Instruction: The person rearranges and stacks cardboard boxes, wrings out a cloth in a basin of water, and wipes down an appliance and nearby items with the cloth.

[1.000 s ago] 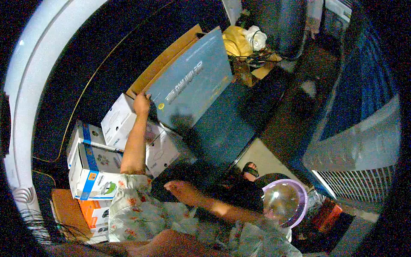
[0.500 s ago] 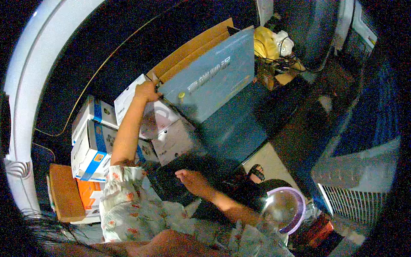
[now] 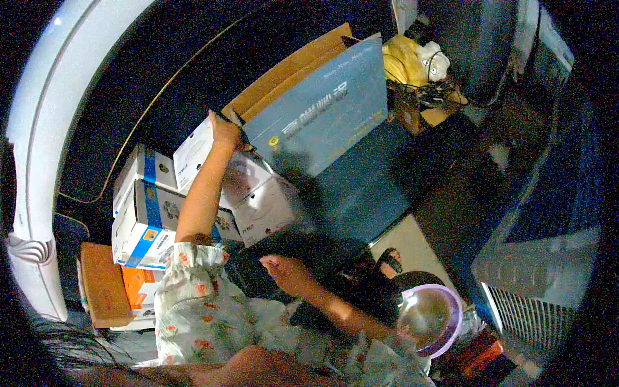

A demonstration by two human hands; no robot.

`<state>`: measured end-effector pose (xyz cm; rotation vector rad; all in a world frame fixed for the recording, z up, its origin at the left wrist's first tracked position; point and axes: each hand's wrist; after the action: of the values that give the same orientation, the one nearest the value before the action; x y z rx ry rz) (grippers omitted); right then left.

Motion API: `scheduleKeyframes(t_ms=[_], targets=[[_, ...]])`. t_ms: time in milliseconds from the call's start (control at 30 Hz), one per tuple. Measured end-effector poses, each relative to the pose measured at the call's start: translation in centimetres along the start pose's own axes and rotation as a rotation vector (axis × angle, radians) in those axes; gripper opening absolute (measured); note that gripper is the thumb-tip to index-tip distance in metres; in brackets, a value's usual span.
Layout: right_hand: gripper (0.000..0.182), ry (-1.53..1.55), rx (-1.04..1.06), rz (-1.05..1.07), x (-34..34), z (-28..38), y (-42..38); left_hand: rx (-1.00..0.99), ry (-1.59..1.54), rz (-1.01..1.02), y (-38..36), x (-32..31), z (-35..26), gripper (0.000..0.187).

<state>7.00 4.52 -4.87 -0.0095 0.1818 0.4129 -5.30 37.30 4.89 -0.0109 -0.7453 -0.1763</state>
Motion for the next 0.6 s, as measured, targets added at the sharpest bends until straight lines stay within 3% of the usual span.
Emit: scheduleKeyframes(t_ms=[67, 133, 200, 300, 433, 467, 567, 600], targets=[[0.026, 0.009, 0.025, -0.007, -0.1, 0.4, -0.1, 0.015, 0.105, -0.277, 1.7, -3.7, -1.0, 0.042], [0.026, -0.002, 0.022, 0.003, -0.1, 0.8, -0.1, -0.025, -0.156, -0.222, 1.2, -3.1, 0.3, 0.036], [0.026, -0.026, -0.007, 0.019, -0.3, 1.3, 0.0, -0.128, -0.744, 0.210, 0.3, -0.9, 2.4, 0.033], [0.027, -0.070, 0.067, -0.010, -0.6, 0.4, 0.2, -0.076, -0.956, 0.168, 0.3, -1.5, 2.3, 0.033], [0.026, 0.015, 0.049, -0.002, -0.3, 1.3, 0.0, -0.139, -0.957, 0.176, 0.0, -1.6, 2.3, 0.032], [0.026, 0.014, 0.035, 0.001, -0.4, 1.4, 0.0, -0.148, -0.701, -0.036, -0.5, -1.7, 1.5, 0.031], [0.026, -0.003, 0.012, 0.020, -0.6, 1.6, 0.1, -0.123, -0.709, -0.297, -2.9, -2.4, -0.1, 0.029], [0.026, -0.015, 0.009, 0.025, -0.5, 1.6, 0.2, -0.258, -0.605, -0.326, -3.3, -2.3, -0.1, 0.028]])
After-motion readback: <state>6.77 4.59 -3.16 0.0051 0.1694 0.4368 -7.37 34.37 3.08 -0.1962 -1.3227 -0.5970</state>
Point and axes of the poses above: each hand's wrist, its own y-axis towards the middle knuckle, its own x-axis out of the back of the hand, z = x × y, and after that the axes turned 3 degrees about x, right-handed
